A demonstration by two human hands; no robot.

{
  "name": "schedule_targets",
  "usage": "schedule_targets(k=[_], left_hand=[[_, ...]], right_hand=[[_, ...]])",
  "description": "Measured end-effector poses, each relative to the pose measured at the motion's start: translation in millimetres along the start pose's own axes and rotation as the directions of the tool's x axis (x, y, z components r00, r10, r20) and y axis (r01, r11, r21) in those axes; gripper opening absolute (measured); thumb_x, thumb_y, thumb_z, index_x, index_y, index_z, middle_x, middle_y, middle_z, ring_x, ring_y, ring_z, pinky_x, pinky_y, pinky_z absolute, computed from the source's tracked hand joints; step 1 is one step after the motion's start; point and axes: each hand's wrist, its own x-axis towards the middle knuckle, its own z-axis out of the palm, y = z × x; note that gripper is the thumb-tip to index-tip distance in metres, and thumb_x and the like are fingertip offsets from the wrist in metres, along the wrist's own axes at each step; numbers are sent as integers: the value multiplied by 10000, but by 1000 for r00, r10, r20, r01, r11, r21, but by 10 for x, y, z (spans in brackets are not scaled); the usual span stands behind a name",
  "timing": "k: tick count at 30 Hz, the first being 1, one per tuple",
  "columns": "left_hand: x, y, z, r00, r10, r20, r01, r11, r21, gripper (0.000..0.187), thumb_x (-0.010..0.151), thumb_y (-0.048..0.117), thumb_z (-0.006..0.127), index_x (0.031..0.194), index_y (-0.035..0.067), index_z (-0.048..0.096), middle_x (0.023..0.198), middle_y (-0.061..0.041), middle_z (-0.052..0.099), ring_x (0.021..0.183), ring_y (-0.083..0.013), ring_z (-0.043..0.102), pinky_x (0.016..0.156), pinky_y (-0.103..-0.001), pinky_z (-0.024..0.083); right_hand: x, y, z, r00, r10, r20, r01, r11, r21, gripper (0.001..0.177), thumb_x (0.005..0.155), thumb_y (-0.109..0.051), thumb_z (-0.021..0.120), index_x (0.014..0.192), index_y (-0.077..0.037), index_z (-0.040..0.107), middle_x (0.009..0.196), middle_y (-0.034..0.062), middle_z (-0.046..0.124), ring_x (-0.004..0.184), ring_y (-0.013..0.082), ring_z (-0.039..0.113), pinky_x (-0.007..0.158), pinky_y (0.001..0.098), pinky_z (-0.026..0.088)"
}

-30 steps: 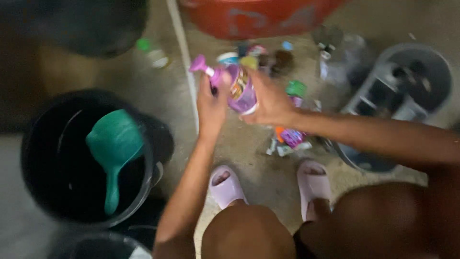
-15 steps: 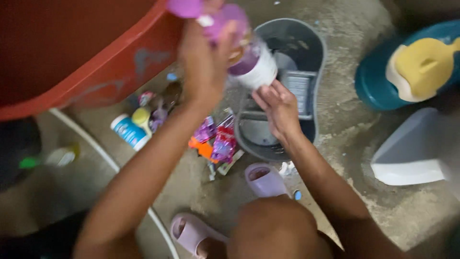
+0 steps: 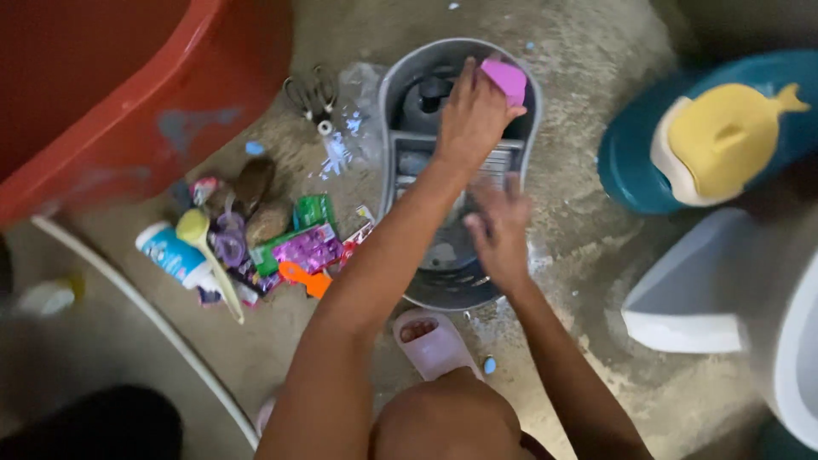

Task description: Cleaning a plastic toiletry organizer and its contents with water and a brush.

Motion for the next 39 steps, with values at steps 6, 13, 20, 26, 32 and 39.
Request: schedule_targets(k=[6,13,20,26,32,39], left_hand=[[-533,-404,-943,976,-26,-218,59,988,143,703,777,548,691,1268,48,621,1381,-181,618,1358,-402,523,1147,-586,292],[-3506,-3179,-1035,518,-469,-715,821,508,262,688,876,289,775,1405,-50,495,1324,-238,587,1218,-429,571,1052,-517,452],[-3922,-3378,-1680,91,-979,-181,904,157,-397,823,739,430,845,1322,-46,512,1066,-258,721,960,-427,702,845,-540,558],[-3095,-2570,-2720,587,-656,-475,767,637,69,670,758,221,864,1358,56,616,1293,-211,658,1135,-386,671,983,-455,551],[-2240,-1818,-2408,960,-209,-186,274,839,470,438,924,160,667,1356,187,599,1303,-84,609,1164,-283,624,975,-570,454],[-1578,-700,-2757,895,334,-295,-286,938,195,402,821,143,631,1214,215,675,1286,-14,666,1222,-207,613,1039,-530,438]], right_hand=[[-105,149,753,992,-40,120,-18,893,450,628,1038,-18,515,1608,-27,252,1623,277,414,1484,352,462,1186,437,425],[481,123,927,959,42,279,-194,818,542,636,1119,-24,567,1638,-35,199,1576,204,513,1451,280,549,1226,399,425],[769,-200,834,984,3,180,-95,856,508,675,1082,69,582,1642,-46,224,1665,209,373,1533,325,437,1244,443,380],[546,-221,723,997,-75,12,62,897,437,566,1037,162,558,1533,-66,409,1522,166,492,1415,303,532,1243,417,423],[632,-1289,476,926,-361,109,310,893,325,511,909,2,714,1391,-68,560,1400,142,597,1302,299,573,1119,414,446],[602,-945,827,890,-353,288,183,856,484,623,896,-48,857,1447,-80,566,1418,120,670,1291,296,698,1109,441,555]])
